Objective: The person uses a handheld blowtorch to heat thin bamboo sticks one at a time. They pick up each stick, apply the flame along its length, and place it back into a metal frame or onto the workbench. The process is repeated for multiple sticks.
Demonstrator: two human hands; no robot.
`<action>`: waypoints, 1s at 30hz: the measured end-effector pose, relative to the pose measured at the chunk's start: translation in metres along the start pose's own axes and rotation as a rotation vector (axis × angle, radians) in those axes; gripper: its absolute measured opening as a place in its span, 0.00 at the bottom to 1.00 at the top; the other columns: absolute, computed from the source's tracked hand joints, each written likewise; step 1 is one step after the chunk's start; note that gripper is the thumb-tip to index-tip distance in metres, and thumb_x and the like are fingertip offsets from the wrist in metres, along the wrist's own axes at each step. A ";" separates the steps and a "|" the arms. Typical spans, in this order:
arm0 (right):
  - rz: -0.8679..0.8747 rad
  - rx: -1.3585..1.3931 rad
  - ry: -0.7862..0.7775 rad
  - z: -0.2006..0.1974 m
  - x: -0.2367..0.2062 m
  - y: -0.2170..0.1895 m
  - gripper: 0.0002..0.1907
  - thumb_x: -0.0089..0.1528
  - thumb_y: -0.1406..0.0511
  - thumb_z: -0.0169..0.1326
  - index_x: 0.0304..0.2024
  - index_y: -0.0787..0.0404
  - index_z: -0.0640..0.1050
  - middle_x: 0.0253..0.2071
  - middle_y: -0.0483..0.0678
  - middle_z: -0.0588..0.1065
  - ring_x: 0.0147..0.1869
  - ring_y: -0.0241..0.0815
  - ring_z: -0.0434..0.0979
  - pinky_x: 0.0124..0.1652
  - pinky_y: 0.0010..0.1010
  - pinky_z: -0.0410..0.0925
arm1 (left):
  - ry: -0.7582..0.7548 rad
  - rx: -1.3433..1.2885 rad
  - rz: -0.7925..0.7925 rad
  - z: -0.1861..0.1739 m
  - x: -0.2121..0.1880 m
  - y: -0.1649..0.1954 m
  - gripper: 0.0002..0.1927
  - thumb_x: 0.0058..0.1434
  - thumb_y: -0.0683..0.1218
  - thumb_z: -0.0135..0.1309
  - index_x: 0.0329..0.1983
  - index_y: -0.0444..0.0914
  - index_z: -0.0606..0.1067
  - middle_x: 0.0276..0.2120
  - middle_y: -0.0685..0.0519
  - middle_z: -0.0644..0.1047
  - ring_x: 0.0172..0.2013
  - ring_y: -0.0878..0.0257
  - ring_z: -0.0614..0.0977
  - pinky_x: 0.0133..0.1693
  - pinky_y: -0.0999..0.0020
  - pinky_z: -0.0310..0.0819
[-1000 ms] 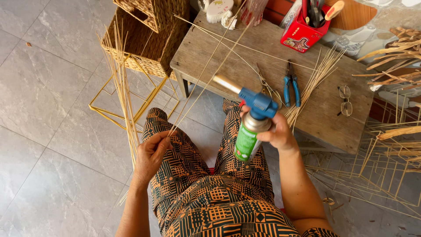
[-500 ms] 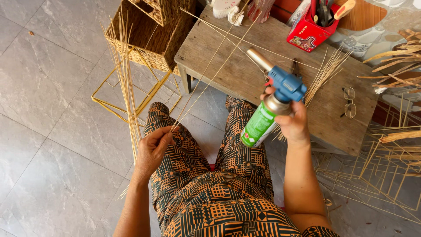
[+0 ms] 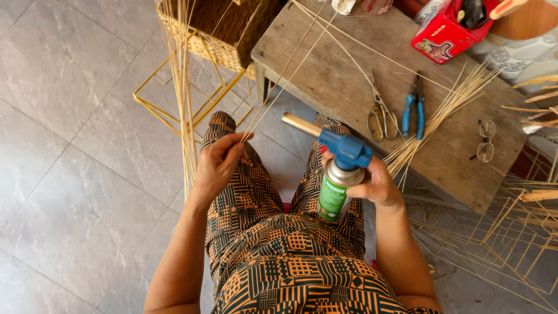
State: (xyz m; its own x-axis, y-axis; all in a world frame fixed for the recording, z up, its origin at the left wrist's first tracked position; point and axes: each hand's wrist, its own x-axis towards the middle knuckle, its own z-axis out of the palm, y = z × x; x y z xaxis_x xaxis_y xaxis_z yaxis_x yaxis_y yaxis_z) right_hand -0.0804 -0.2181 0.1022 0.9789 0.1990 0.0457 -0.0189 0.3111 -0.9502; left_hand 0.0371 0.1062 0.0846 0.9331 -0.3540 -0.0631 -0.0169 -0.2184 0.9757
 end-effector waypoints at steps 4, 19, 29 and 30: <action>0.051 0.008 -0.082 0.011 0.003 0.002 0.37 0.48 0.69 0.60 0.62 0.71 0.72 0.60 0.56 0.74 0.63 0.50 0.76 0.65 0.44 0.68 | -0.023 -0.064 0.022 0.001 0.009 0.004 0.16 0.71 0.41 0.47 0.60 0.35 0.77 0.31 0.57 0.79 0.32 0.74 0.76 0.34 0.78 0.71; -0.249 0.162 0.283 -0.010 0.020 -0.003 0.44 0.52 0.68 0.60 0.70 0.72 0.65 0.64 0.59 0.72 0.65 0.54 0.76 0.64 0.45 0.71 | 0.126 -0.807 0.092 0.004 0.031 0.007 0.10 0.73 0.42 0.52 0.54 0.34 0.75 0.44 0.52 0.80 0.43 0.65 0.82 0.49 0.68 0.78; -0.170 0.325 0.132 0.040 0.036 0.000 0.50 0.51 0.61 0.64 0.72 0.70 0.62 0.71 0.65 0.66 0.63 0.57 0.77 0.62 0.51 0.73 | 0.314 -0.931 0.310 0.044 0.032 0.040 0.07 0.73 0.42 0.53 0.52 0.37 0.74 0.47 0.51 0.78 0.45 0.64 0.80 0.50 0.69 0.75; -0.147 0.340 0.115 0.042 0.039 0.000 0.50 0.50 0.61 0.65 0.72 0.70 0.62 0.72 0.65 0.66 0.64 0.56 0.77 0.63 0.51 0.72 | 0.298 -0.942 0.298 0.050 0.029 0.039 0.07 0.73 0.42 0.53 0.52 0.36 0.74 0.48 0.50 0.79 0.45 0.64 0.80 0.51 0.69 0.76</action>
State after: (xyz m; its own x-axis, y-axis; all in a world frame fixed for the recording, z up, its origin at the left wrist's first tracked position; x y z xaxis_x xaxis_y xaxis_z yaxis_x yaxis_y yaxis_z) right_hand -0.0512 -0.1715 0.1165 0.9922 0.0298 0.1208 0.0761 0.6226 -0.7788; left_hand 0.0450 0.0418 0.1104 0.9904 -0.0094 0.1382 -0.0939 0.6875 0.7201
